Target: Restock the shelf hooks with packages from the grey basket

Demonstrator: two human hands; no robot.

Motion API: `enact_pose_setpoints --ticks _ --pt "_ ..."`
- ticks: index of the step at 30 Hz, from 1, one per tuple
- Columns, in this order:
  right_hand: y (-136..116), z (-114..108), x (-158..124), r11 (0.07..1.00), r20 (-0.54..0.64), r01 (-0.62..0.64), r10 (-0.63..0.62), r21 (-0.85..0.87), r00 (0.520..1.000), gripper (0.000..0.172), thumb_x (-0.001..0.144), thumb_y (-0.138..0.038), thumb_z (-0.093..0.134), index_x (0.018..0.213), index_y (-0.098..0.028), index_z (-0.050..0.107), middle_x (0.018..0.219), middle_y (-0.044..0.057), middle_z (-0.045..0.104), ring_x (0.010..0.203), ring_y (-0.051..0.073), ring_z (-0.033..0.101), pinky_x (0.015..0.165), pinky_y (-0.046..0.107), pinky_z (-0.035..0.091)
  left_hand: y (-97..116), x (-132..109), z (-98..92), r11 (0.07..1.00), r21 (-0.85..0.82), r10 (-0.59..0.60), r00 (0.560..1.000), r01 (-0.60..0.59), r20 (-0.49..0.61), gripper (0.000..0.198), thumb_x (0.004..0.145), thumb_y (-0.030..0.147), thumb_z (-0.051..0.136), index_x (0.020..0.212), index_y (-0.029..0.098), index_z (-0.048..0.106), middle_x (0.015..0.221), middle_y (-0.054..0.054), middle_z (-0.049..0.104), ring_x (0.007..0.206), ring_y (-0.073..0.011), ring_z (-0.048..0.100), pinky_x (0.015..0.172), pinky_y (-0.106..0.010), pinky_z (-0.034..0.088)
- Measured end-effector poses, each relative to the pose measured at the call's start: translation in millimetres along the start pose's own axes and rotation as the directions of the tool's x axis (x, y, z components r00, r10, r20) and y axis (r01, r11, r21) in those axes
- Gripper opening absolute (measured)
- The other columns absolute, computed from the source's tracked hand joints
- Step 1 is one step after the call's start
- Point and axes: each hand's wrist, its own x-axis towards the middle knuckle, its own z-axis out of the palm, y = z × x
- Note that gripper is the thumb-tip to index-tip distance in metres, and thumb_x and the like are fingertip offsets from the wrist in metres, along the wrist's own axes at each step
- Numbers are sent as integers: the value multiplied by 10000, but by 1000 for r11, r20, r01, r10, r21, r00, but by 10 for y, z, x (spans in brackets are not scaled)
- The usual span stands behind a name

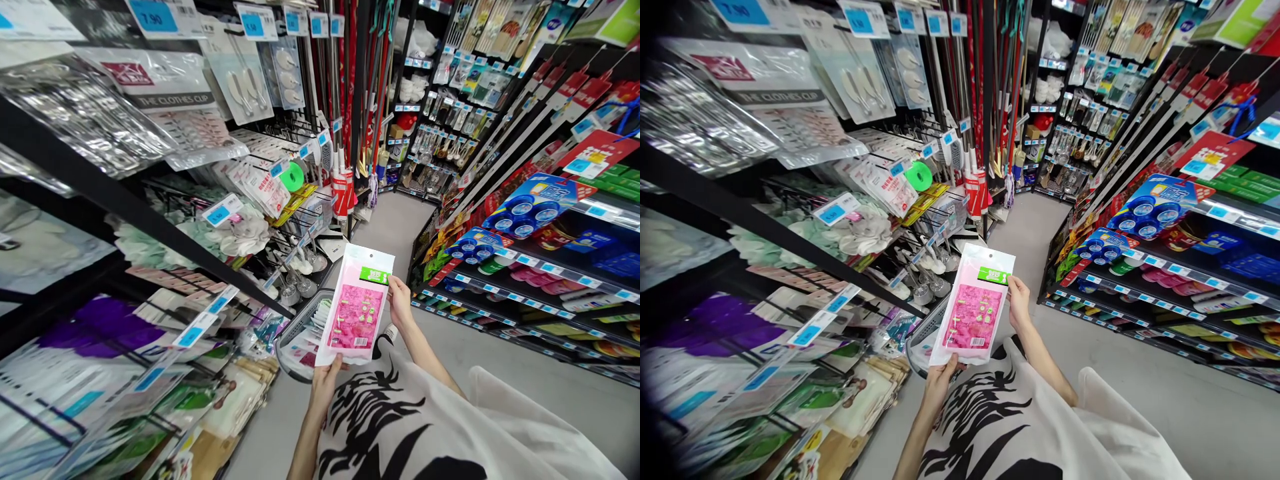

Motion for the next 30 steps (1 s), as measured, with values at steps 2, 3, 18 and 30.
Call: enact_pose_setpoints --ticks 2,3,18,30 --pt "-8 -1 -5 1000 -2 -4 4 6 1000 318 739 -492 803 857 -205 733 887 23 763 724 171 651 613 252 458 13 -3 -22 1000 22 3 1000 -3 31 689 775 807 583 771 148 783 820 -142 775 886 -353 716 895 -454 545" --pt "-9 -3 -8 1000 -2 -7 7 10 1000 323 741 -497 800 862 -205 732 894 29 764 730 175 654 606 251 457 24 -14 -32 999 30 10 999 -11 36 692 783 800 581 802 141 789 835 -144 777 898 -355 716 892 -453 549" --pt "134 31 -58 995 45 -95 94 23 995 375 749 -483 797 1025 -236 738 1091 47 758 880 201 688 652 268 539 46 -165 76 866 246 466 881 -435 -85 377 985 377 532 1207 156 743 1190 -159 756 1185 -316 680 1080 -461 509" --pt "-86 123 -406 947 387 -279 200 160 900 767 885 -829 434 1325 -242 657 1183 92 755 1159 333 674 950 482 553 333 -141 35 218 580 867 429 -785 254 627 935 -28 324 1461 228 551 1423 -97 628 1448 -284 445 1191 -561 382"
